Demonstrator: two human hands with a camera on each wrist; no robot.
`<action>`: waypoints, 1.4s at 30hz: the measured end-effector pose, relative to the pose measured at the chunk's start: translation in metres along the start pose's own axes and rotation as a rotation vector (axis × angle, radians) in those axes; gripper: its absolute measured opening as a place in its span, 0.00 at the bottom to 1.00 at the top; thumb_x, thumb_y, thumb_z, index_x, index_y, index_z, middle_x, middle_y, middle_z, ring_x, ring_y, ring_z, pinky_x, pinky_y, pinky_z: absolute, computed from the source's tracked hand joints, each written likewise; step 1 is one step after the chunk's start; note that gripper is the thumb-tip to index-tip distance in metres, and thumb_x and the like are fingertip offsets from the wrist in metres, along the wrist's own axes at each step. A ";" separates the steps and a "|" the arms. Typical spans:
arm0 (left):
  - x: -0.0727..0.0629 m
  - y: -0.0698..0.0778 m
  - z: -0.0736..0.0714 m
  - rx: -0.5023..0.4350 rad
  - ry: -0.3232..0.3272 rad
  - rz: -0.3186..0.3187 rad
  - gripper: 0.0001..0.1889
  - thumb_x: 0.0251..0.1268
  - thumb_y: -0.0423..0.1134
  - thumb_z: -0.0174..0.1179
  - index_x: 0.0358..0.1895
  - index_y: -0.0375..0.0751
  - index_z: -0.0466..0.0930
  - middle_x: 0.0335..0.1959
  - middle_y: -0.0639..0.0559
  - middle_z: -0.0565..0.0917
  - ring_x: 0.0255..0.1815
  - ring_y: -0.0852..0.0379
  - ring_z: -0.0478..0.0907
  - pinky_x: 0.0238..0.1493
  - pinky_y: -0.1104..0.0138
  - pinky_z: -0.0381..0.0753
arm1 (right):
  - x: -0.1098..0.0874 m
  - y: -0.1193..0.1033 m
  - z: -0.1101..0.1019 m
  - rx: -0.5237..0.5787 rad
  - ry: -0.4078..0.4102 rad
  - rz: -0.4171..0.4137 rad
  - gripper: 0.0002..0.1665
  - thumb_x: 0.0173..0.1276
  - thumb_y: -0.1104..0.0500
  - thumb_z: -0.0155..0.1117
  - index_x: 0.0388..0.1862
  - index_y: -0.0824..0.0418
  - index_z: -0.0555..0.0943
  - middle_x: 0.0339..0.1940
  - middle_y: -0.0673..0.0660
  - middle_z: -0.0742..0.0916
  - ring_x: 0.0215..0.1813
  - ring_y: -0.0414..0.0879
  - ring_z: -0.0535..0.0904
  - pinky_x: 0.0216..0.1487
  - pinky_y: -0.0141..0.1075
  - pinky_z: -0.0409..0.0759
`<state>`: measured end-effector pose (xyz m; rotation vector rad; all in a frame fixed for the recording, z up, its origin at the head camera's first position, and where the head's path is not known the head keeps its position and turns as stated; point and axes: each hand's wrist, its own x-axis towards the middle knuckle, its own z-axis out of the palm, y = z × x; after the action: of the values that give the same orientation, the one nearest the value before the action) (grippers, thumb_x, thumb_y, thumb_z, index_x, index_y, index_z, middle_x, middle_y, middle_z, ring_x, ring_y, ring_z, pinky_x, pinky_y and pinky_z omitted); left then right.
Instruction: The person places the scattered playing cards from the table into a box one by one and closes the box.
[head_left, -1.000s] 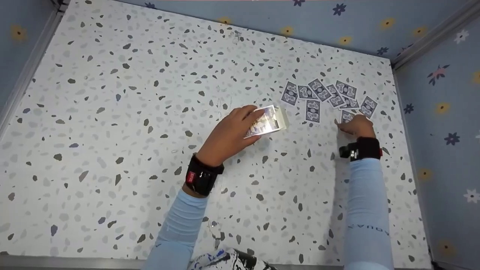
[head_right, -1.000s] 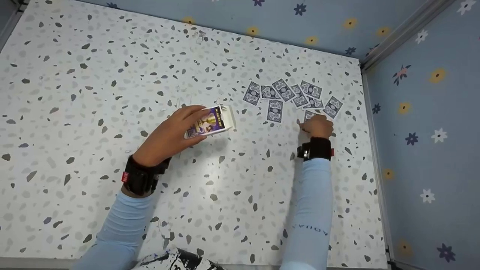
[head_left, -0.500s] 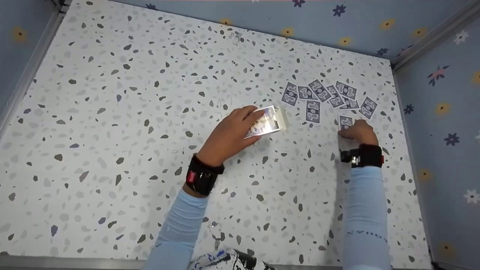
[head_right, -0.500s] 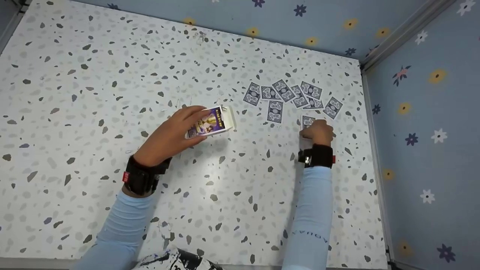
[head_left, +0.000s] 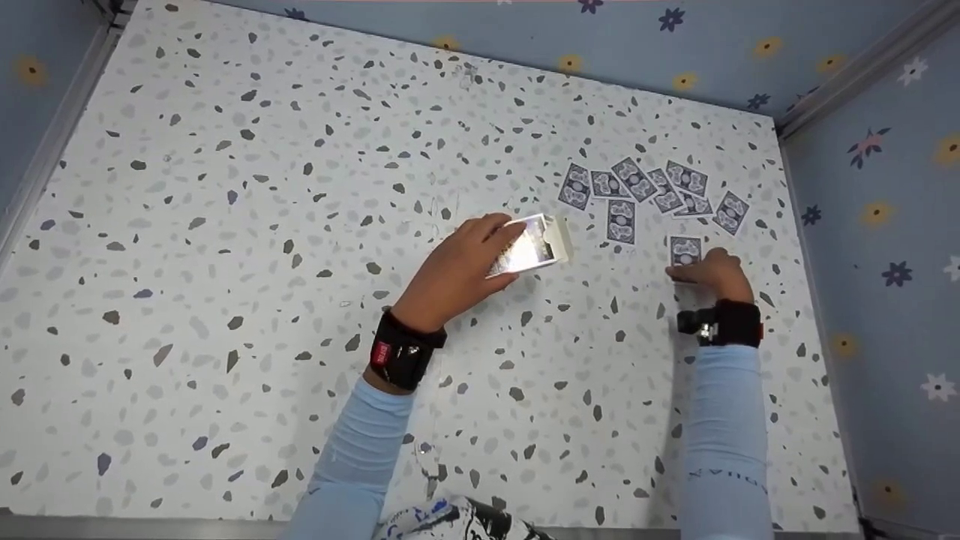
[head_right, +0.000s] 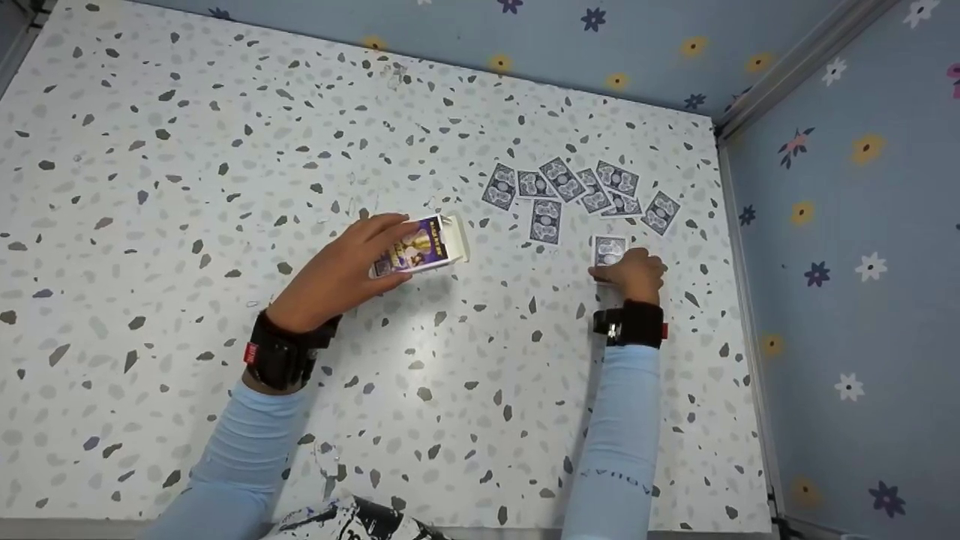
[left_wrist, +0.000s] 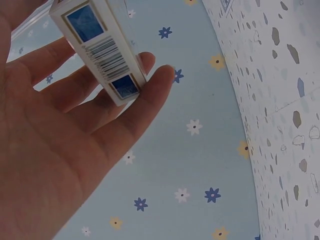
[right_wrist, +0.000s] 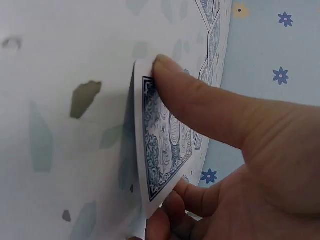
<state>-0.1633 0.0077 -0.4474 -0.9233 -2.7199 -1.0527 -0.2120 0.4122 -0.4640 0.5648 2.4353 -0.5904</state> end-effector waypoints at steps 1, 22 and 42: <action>0.000 0.000 0.000 0.002 -0.001 -0.003 0.30 0.60 0.43 0.62 0.66 0.44 0.66 0.61 0.46 0.72 0.60 0.50 0.70 0.60 0.62 0.73 | 0.001 0.001 0.000 0.005 0.010 -0.007 0.54 0.62 0.42 0.60 0.66 0.82 0.51 0.64 0.80 0.62 0.64 0.70 0.61 0.68 0.57 0.60; 0.000 -0.001 -0.002 0.022 -0.014 -0.032 0.30 0.60 0.44 0.62 0.66 0.44 0.66 0.61 0.46 0.71 0.60 0.50 0.70 0.59 0.61 0.74 | -0.028 -0.042 0.018 0.605 0.092 -0.118 0.27 0.68 0.67 0.41 0.66 0.69 0.58 0.39 0.53 0.71 0.32 0.37 0.75 0.40 0.29 0.82; 0.000 -0.001 0.001 0.018 -0.025 -0.037 0.31 0.59 0.43 0.63 0.66 0.43 0.66 0.62 0.46 0.71 0.62 0.50 0.69 0.60 0.62 0.74 | -0.076 -0.081 0.026 0.728 0.139 -0.583 0.17 0.67 0.64 0.56 0.55 0.64 0.72 0.26 0.47 0.80 0.27 0.37 0.74 0.30 0.27 0.75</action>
<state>-0.1638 0.0079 -0.4480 -0.8926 -2.7725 -1.0286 -0.1845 0.3132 -0.4145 0.1403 2.4622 -1.7629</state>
